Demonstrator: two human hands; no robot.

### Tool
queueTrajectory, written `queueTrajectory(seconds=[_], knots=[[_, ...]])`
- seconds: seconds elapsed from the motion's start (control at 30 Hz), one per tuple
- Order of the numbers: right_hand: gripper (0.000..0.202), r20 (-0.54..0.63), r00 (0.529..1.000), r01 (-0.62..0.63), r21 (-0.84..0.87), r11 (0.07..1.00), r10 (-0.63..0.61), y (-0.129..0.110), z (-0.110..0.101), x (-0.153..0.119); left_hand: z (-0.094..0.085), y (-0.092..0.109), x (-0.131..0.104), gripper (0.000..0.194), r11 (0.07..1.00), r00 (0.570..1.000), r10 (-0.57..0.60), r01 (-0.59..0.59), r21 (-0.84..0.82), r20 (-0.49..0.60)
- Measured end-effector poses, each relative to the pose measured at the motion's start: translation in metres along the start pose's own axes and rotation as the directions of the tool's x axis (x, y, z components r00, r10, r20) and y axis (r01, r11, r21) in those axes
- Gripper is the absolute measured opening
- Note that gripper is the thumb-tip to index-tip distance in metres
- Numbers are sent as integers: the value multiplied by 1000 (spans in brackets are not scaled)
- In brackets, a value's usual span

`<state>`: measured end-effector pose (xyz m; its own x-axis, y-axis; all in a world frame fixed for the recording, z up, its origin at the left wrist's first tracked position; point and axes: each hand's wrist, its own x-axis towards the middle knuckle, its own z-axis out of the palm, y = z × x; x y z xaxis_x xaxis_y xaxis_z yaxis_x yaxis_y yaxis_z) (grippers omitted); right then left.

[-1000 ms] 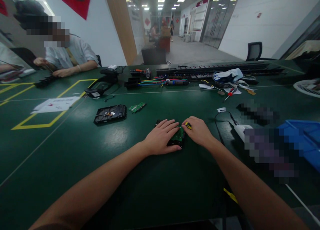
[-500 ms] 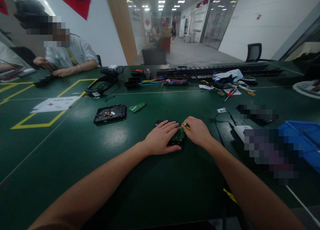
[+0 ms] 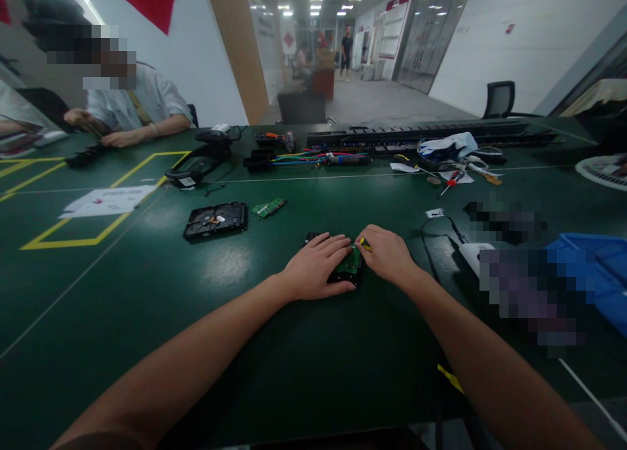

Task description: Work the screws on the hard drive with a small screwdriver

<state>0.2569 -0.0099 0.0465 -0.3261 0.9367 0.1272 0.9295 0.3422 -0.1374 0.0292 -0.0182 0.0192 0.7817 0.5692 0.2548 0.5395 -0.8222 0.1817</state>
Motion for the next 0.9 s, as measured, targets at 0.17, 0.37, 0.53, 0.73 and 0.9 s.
queueTrajectory(seconds=[0.17,0.37,0.53,0.73,0.9], knots=[[21,17,1000,-6,-14,1000,6,-4,-3,-1,-1,0,0,83,1000,1000,-4,4,-2,-1],[23,34,999,-21,-3,1000,21,-6,-4,-3,0,0,1,83,1000,1000,-3,3,3,3],[20,1,1000,22,41,999,-22,-1,-1,-3,-1,1,0,83,1000,1000,-3,3,1,8],[21,-29,997,67,96,993,-65,5,1,-3,0,0,0,84,1000,1000,-5,5,-2,11],[22,-27,997,70,146,987,-67,8,-2,-3,0,0,0,84,1000,1000,-2,2,-11,8]])
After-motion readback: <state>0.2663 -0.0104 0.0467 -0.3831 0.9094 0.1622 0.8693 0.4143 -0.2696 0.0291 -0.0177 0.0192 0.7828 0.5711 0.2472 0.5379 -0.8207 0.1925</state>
